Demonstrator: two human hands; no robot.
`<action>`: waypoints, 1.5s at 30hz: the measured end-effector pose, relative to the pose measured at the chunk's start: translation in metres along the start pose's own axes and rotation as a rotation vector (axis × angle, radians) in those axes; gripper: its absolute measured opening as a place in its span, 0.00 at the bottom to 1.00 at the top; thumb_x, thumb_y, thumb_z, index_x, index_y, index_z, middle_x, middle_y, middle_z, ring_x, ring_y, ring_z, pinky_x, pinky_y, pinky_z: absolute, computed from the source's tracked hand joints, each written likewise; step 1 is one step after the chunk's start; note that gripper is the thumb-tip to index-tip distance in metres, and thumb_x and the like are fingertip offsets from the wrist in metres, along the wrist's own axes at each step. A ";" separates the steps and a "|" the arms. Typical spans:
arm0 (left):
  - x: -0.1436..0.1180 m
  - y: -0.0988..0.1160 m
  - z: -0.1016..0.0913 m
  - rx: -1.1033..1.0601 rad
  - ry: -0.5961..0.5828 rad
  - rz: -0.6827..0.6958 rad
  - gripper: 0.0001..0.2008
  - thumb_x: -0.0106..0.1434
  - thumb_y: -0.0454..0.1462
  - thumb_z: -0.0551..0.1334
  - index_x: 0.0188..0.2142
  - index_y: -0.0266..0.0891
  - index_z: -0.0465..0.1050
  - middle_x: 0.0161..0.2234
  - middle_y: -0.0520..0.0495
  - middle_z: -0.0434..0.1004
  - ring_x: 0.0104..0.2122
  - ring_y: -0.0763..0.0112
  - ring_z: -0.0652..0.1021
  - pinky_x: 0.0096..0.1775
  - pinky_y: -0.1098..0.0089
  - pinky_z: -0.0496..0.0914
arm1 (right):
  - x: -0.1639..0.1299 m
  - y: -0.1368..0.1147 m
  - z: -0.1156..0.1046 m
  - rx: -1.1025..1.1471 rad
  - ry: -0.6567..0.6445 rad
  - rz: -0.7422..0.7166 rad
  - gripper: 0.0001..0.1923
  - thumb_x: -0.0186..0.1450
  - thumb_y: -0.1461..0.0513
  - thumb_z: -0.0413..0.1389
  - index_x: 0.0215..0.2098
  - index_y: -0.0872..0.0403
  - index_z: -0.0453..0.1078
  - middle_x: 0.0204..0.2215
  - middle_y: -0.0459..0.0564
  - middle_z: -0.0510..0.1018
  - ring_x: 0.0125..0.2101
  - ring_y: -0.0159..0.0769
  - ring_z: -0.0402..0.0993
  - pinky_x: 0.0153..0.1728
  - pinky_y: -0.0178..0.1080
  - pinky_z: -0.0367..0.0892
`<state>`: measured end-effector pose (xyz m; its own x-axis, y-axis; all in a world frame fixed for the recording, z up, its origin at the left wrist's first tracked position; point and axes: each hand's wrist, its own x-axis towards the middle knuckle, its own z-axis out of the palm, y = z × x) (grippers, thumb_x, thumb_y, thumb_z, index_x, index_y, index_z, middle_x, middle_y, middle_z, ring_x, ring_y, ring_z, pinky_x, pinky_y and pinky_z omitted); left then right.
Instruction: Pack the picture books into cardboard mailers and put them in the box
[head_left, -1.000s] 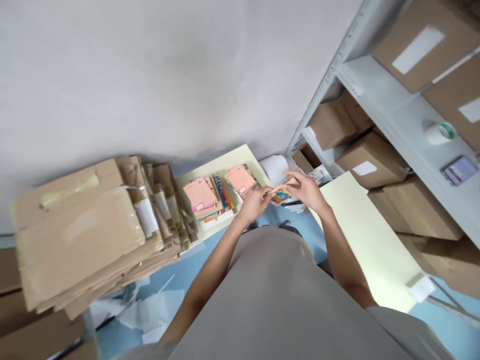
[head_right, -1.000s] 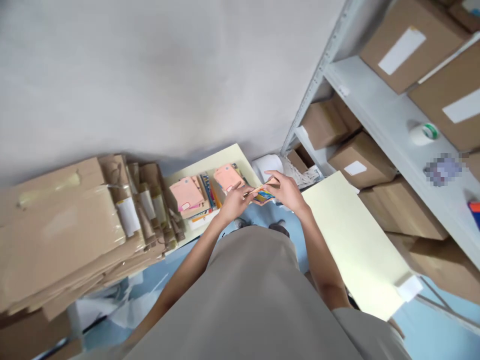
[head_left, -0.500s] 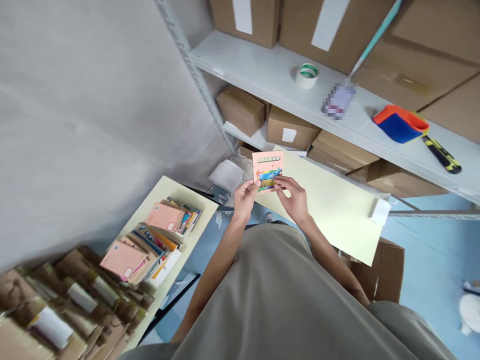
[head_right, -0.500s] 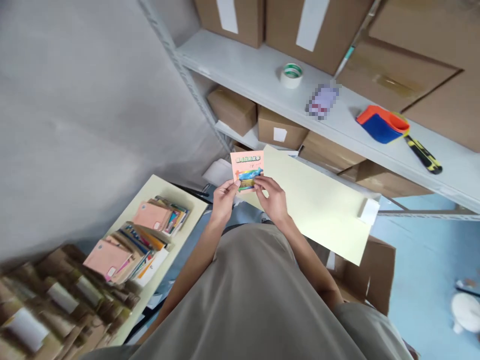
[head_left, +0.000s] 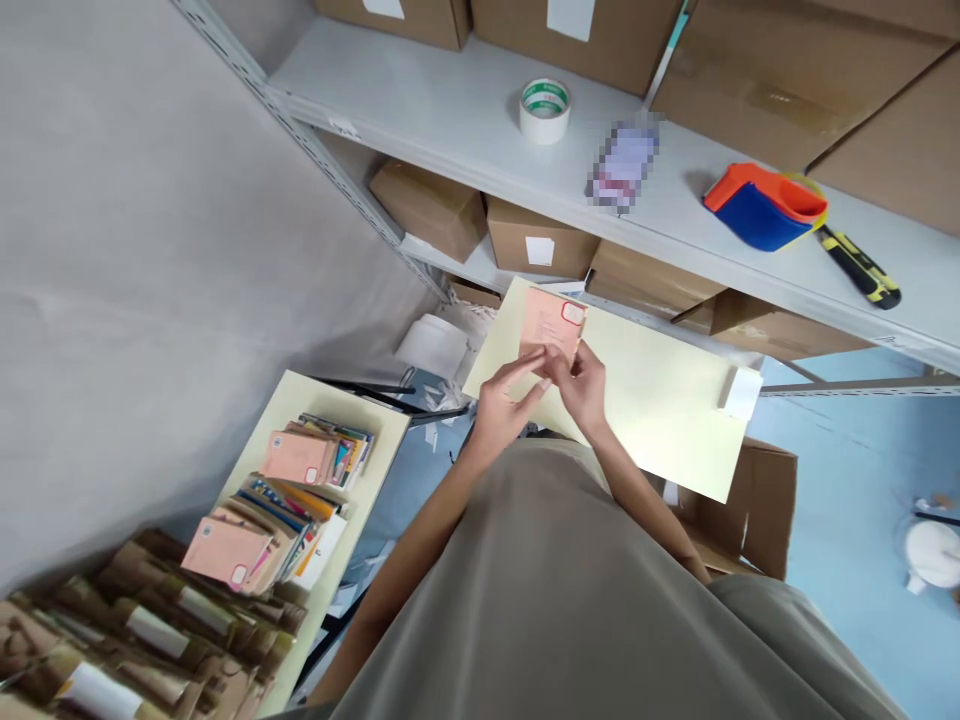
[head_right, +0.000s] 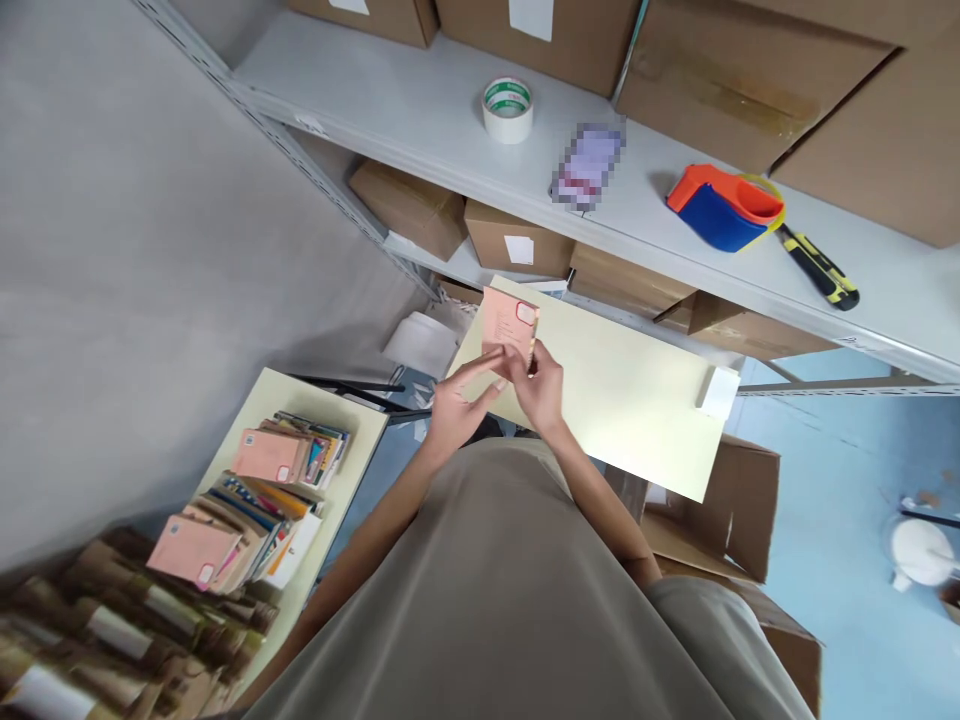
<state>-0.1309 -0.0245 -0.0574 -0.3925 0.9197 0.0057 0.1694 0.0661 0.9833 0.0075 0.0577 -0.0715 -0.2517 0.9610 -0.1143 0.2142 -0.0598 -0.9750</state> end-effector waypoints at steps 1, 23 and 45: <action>0.003 -0.002 -0.004 0.003 0.051 -0.006 0.29 0.71 0.58 0.73 0.62 0.44 0.85 0.65 0.38 0.84 0.66 0.49 0.82 0.73 0.50 0.71 | 0.005 0.001 -0.004 0.038 0.003 0.001 0.31 0.72 0.33 0.62 0.48 0.50 0.81 0.38 0.52 0.86 0.42 0.47 0.82 0.43 0.46 0.82; 0.020 -0.023 -0.008 -0.269 0.299 -0.189 0.30 0.62 0.60 0.79 0.50 0.38 0.91 0.48 0.40 0.93 0.44 0.53 0.91 0.51 0.56 0.85 | 0.022 0.016 -0.011 0.248 -0.008 -0.075 0.31 0.70 0.36 0.68 0.60 0.46 0.84 0.61 0.57 0.88 0.62 0.53 0.86 0.66 0.57 0.80; 0.017 -0.021 -0.019 -0.394 0.076 -0.349 0.31 0.55 0.62 0.82 0.45 0.41 0.91 0.44 0.43 0.92 0.44 0.56 0.89 0.53 0.59 0.83 | 0.024 0.001 -0.023 0.250 -0.287 -0.045 0.31 0.68 0.32 0.67 0.35 0.50 0.79 0.22 0.41 0.75 0.24 0.33 0.70 0.31 0.39 0.71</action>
<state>-0.1582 -0.0172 -0.0743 -0.4317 0.8372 -0.3356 -0.3300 0.1997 0.9226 0.0230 0.0872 -0.0711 -0.5172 0.8517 -0.0841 -0.0309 -0.1168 -0.9927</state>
